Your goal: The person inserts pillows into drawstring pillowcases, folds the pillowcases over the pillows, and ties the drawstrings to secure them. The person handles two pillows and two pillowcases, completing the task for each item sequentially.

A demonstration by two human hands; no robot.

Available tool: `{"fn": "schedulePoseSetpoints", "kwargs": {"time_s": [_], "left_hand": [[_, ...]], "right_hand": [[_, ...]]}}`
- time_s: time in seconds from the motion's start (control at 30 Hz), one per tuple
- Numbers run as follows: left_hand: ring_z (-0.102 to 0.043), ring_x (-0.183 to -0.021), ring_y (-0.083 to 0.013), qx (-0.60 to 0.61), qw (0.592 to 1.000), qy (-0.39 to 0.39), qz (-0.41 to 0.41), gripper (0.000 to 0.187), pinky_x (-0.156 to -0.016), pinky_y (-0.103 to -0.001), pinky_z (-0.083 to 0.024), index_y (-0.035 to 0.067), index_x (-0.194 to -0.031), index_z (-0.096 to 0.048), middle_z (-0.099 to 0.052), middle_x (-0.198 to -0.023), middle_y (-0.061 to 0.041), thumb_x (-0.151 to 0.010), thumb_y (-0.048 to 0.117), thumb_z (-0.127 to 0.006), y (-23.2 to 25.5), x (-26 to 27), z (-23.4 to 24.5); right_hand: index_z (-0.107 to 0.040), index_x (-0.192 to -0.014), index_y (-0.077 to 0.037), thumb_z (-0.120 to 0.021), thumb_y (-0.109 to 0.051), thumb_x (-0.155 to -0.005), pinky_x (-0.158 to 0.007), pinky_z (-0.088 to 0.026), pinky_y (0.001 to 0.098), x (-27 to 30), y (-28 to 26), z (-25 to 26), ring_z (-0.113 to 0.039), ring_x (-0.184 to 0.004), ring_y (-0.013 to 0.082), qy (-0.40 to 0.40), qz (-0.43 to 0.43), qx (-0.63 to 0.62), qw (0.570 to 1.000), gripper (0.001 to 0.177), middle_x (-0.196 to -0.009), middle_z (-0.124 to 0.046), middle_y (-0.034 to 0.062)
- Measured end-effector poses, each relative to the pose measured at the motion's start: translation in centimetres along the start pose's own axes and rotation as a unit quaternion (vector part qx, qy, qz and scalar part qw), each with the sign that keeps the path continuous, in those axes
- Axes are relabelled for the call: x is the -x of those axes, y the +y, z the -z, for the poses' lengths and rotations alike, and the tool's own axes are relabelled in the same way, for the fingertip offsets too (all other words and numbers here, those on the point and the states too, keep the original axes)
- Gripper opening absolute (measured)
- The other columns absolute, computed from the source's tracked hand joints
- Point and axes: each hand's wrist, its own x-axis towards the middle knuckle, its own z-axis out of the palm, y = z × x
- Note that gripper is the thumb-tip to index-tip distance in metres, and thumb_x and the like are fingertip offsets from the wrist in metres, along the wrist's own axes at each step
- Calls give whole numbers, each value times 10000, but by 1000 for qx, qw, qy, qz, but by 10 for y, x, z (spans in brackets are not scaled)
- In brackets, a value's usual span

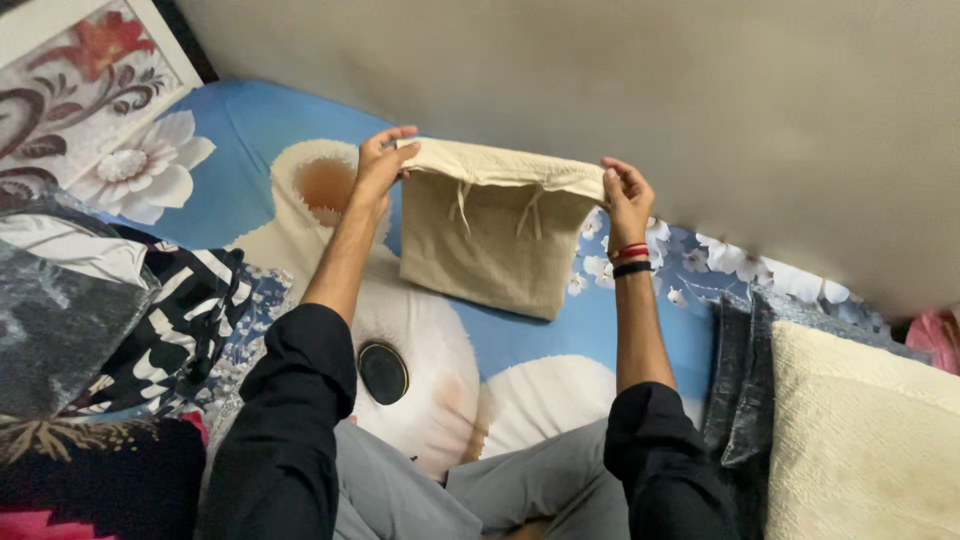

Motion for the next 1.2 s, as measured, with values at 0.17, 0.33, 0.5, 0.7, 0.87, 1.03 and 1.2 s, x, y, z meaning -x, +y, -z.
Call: {"fn": "schedulePoseSetpoints", "kwargs": {"time_s": [0.17, 0.33, 0.5, 0.7, 0.87, 1.03, 1.2], "left_hand": [[-627, -787, -32, 27, 988, -3, -150, 299, -572, -189, -468, 61, -1251, -695, -713, -1014, -10, -965, 131, -747, 47, -16, -3], [-649, -1087, -104, -28, 965, -82, -246, 317, -936, -247, -543, 16, -1267, -694, -708, -1220, -70, -966, 74, -771, -1, 14, 29], [-619, -858, -188, -153, 985, 25, 71, 307, -684, -358, -506, 133, -1177, -737, -733, -1164, -39, -881, 203, -771, -152, 104, 65], [-673, -1035, -220, -307, 947, 62, 73, 614, -871, -345, -552, 39, -1322, -577, -710, -1158, -151, -792, 162, -862, -269, 176, 78], [-710, -771, -227, -150, 960, 166, 167, 726, -691, -311, -583, -54, -1393, -392, -725, -1059, -146, -867, 201, -823, -292, 190, 56], [-657, -744, -135, 17, 970, 136, 199, 467, -626, -261, -525, -111, -1251, -616, -708, -973, -133, -952, 189, -815, -316, 225, 33], [-704, -921, -134, 40, 990, 49, 130, 432, -774, -263, -564, 6, -1207, -640, -741, -1099, -98, -825, 90, -824, -329, 225, 7]], "right_hand": [[-721, -1209, -18, -655, -129, -1053, -592, -370, 184, -31, -45, -9, -486, -697, -1, -25, 75, -39, 996, 203, -961, -683, -53], [-742, -1186, -40, -658, -120, -1050, -574, -304, 186, 26, -10, 7, -414, -673, 4, -28, 35, 15, 999, 178, -837, -575, -92], [-761, -1169, -49, -679, -102, -999, -565, -337, 196, 132, 118, 38, -418, -666, 20, -33, -134, 53, 989, 196, -778, -512, -92], [-633, -1316, -66, -701, -43, -923, -700, -583, 328, 250, 198, 57, -685, -765, 157, 37, -265, 10, 963, 400, -882, -686, 47], [-539, -1277, -12, -626, -135, -965, -766, -651, 428, 273, 207, 54, -747, -847, 310, 150, -370, -97, 912, 347, -1007, -735, 194], [-620, -1240, 78, -645, -186, -991, -786, -656, 389, 303, 211, 46, -775, -907, 291, 15, -375, -84, 923, 363, -1095, -743, 208], [-692, -1182, -17, -741, -226, -893, -607, -560, 405, 292, 192, 5, -718, -789, 265, -62, -279, 152, 946, 361, -1009, -744, 138]]}}
